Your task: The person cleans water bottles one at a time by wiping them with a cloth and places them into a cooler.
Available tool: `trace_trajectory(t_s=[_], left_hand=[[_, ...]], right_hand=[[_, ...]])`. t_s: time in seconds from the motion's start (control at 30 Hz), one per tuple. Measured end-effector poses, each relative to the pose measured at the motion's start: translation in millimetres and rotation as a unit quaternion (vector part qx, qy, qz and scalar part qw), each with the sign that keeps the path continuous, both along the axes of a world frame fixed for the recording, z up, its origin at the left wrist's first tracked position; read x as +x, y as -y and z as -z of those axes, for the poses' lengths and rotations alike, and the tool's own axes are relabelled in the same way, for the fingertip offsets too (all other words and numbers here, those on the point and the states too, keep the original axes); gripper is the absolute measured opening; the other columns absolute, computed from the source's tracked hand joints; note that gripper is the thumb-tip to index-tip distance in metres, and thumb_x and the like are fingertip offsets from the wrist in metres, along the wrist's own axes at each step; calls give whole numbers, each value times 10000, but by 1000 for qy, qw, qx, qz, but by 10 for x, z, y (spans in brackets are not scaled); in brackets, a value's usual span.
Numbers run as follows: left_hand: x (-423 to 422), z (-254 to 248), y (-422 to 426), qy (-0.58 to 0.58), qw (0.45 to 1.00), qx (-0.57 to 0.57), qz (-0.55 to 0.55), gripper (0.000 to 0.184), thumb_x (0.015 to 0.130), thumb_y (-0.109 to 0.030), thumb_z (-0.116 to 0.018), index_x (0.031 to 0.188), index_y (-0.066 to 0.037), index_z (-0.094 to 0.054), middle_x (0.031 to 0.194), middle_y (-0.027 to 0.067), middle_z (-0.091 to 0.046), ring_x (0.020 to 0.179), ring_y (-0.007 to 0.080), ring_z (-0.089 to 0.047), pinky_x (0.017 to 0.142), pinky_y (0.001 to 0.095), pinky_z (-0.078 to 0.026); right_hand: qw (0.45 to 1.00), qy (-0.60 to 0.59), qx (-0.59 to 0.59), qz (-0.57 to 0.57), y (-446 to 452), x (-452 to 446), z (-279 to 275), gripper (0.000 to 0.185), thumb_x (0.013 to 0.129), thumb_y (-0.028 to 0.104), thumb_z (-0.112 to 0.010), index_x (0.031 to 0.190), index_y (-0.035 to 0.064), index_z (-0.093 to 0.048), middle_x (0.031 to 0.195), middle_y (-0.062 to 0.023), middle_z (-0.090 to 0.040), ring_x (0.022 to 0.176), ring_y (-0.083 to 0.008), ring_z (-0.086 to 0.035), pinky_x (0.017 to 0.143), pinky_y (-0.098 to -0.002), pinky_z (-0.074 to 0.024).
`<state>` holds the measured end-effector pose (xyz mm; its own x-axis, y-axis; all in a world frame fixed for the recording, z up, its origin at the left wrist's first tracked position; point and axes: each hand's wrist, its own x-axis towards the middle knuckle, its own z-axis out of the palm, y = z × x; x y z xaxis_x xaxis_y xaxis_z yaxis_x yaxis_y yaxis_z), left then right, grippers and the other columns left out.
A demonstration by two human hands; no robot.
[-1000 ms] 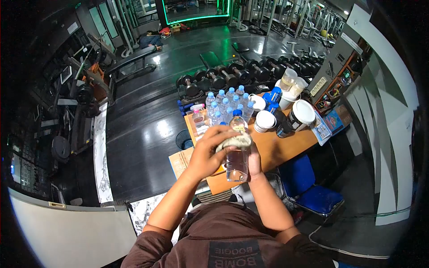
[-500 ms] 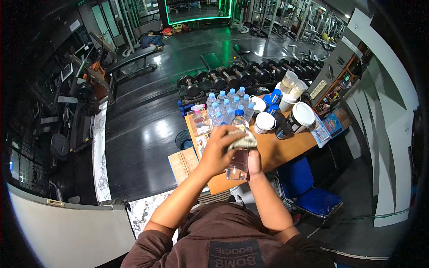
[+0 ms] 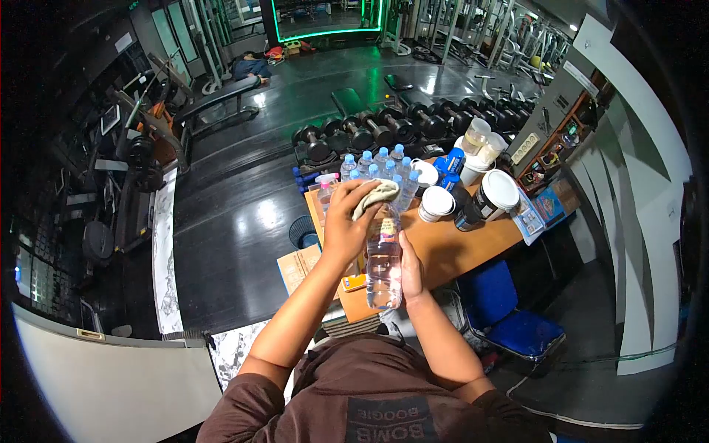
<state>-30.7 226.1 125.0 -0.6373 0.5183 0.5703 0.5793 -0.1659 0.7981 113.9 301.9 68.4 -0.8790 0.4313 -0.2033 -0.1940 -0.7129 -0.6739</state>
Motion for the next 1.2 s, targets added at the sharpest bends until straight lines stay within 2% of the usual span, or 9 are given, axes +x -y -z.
trace_trajectory(t_s=[0.13,0.23,0.37,0.4,0.53,0.7,0.83,1.07,1.2], left_hand=[[50,-32,63,-58,995,-69,49,396,838,-20,-793,1227,-68,-738,1222,126,-659,1161,333,-602,1022,400,-459],[240,9,198,-99,988,-83,82,514,742,103,-703,1217,-92,-737,1227,124,-650,1175,346,-592,1036,415,-455],[564,-21,453,-108,978,-119,134,549,727,137,-701,1216,-109,-741,1232,97,-651,1198,334,-596,1065,426,-448],[559,-45,481,-107,978,-120,134,549,727,137,-701,1216,-109,-741,1232,97,-651,1198,334,-596,1065,426,-448],[450,-89,574,-47,958,-123,255,556,737,166,-709,1226,-97,-739,1231,94,-655,1221,324,-603,1067,422,-457],[206,-155,357,-55,994,-60,67,575,725,162,-722,1243,-88,-725,1242,115,-632,1186,317,-613,1037,390,-475],[314,-54,318,-90,990,-89,69,560,706,172,-678,1199,-90,-718,1226,128,-622,1212,343,-594,1047,408,-464],[715,-52,750,-82,980,-124,136,556,693,141,-716,1192,-103,-729,1240,119,-626,1185,358,-583,1031,443,-452],[664,-91,921,-8,960,-136,245,518,730,132,-732,1196,-94,-740,1238,116,-642,1204,324,-596,1064,424,-451]], right_hand=[[999,-9,24,-21,-64,-7,99,471,1109,479,-429,1292,89,-622,1080,-66,-725,869,-166,-713,785,-326,-598],[998,-50,32,-26,-195,-4,271,467,1104,418,-381,1327,77,-610,1165,-92,-716,1005,-204,-718,886,-369,-594],[975,-143,-150,-83,-408,-59,351,598,1082,566,-445,1367,59,-589,1227,-135,-705,1089,-267,-712,951,-437,-590],[982,-149,-104,-59,-402,-73,290,614,1090,563,-429,1395,47,-563,1240,-154,-697,1103,-280,-710,967,-445,-589],[983,-130,-107,-79,-404,-31,290,629,1096,562,-409,1419,38,-536,1243,-165,-695,1086,-284,-716,957,-448,-600],[989,-120,-35,-77,-253,-51,245,567,1101,563,-391,1335,85,-587,1141,-81,-705,973,-168,-719,811,-368,-629],[997,-73,39,-2,-147,-83,203,575,1095,568,-411,1371,93,-579,1154,-74,-703,1025,-187,-711,859,-356,-607],[995,-62,-79,-13,-241,-66,106,589,1096,577,-414,1270,57,-631,1069,-96,-728,942,-213,-722,850,-366,-600],[994,-93,-13,-56,-365,-44,232,602,1090,587,-422,1278,50,-618,1069,-105,-731,938,-224,-726,852,-397,-607]])
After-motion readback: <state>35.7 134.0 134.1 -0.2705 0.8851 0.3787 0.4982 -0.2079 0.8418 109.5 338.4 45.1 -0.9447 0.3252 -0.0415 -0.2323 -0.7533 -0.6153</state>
